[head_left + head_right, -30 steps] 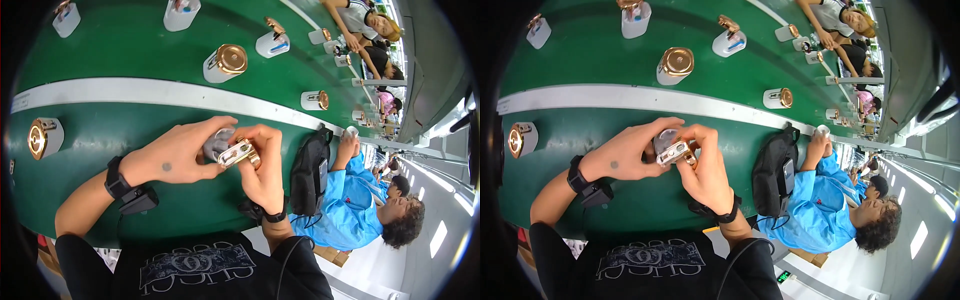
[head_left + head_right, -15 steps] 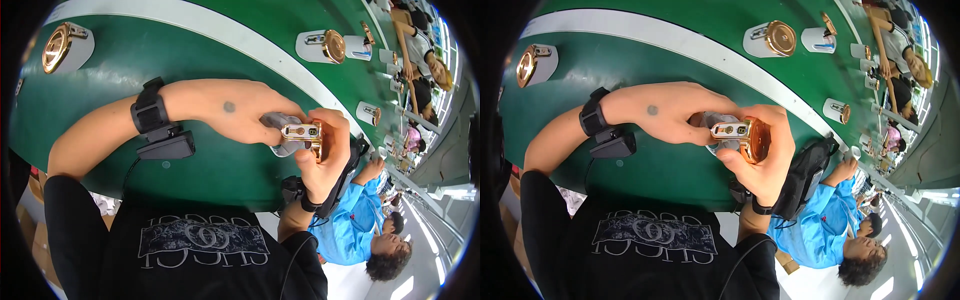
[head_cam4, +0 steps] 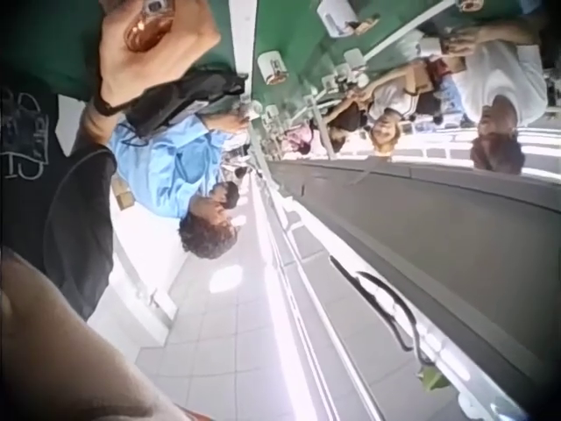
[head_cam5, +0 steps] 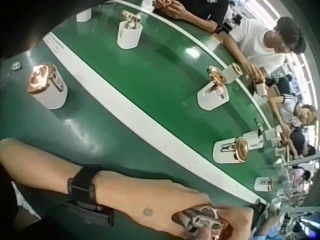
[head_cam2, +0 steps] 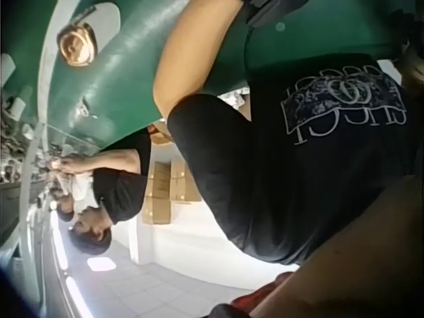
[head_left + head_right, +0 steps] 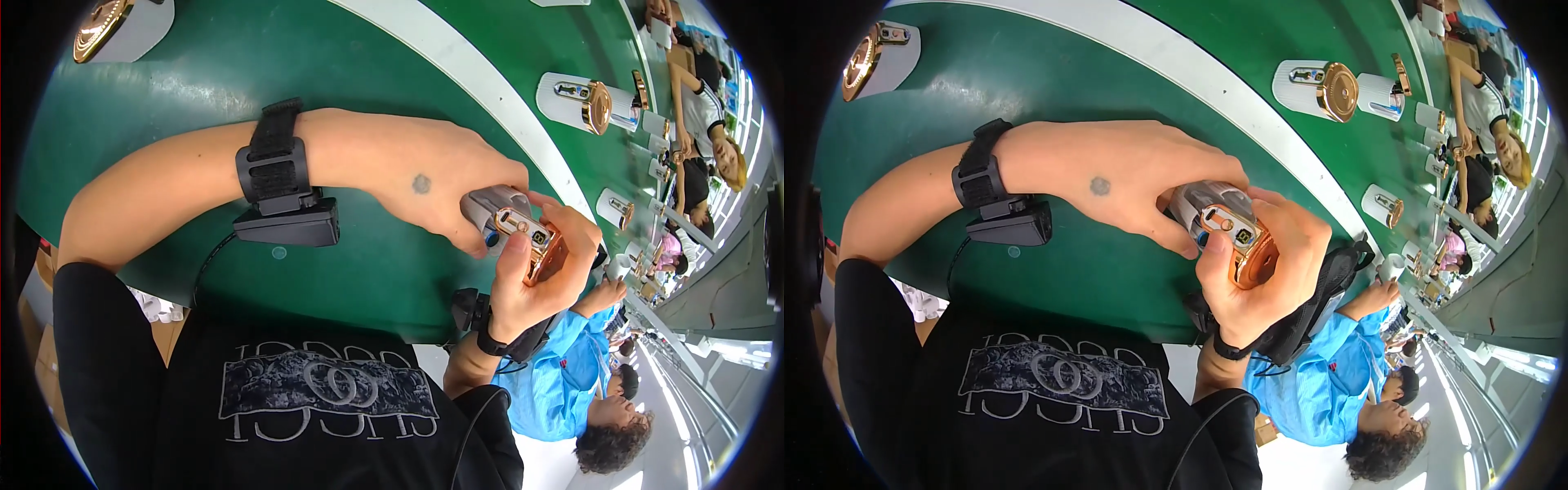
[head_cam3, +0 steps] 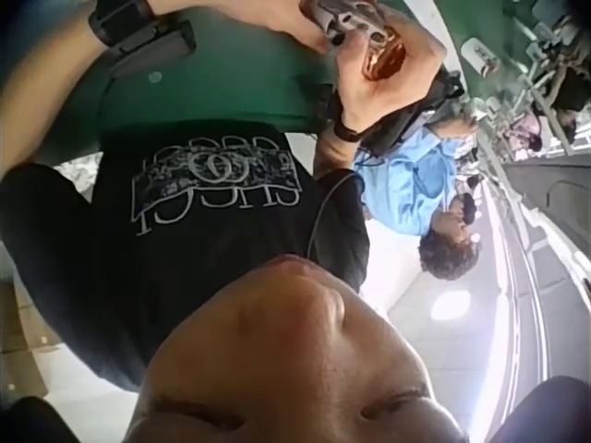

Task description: The person picks up a white container and a gold lid, aligns the internal wires, and presses the lid onto the container before placing it back on the conveyor belt. This assembly process is repeated for several more units along the green surface.

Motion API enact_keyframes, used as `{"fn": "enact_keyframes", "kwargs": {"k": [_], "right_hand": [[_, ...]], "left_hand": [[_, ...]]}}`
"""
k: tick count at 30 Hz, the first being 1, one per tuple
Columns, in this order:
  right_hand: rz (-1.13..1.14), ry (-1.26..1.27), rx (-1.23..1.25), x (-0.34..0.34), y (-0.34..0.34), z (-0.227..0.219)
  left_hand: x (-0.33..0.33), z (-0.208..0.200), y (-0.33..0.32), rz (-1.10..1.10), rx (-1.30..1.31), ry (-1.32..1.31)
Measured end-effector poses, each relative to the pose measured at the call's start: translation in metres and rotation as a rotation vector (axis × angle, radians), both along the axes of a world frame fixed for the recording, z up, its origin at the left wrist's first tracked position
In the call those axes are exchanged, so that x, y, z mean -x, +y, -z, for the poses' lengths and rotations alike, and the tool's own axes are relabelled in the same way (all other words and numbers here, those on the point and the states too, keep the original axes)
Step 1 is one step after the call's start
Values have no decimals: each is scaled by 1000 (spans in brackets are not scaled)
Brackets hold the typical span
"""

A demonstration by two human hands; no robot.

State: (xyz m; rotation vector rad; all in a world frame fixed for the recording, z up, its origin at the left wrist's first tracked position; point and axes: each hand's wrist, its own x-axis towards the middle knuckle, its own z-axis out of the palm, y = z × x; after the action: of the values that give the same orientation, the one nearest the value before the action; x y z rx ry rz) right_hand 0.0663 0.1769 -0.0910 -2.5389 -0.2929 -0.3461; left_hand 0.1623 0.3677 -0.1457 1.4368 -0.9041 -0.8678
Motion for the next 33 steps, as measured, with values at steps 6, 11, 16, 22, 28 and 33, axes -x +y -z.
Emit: {"fn": "enact_keyframes", "kwargs": {"k": [6,11,16,22,28,33], "right_hand": [[37,-47,45,-3,8,3],[73,-46,105,-2,15,0],[51,-60,290,-7,21,-7],[89,-88,203,-11,28,-2],[74,-60,221,-10,21,0],[23,-41,94,-13,19,1]], "left_hand": [[-1,6,1,-13,-3,-50],[-2,10,5,-22,34,-52],[-5,7,8,-3,9,-46],[-7,8,11,-24,28,-81],[-7,11,7,-53,69,-109],[-10,5,10,-24,27,-85]]}}
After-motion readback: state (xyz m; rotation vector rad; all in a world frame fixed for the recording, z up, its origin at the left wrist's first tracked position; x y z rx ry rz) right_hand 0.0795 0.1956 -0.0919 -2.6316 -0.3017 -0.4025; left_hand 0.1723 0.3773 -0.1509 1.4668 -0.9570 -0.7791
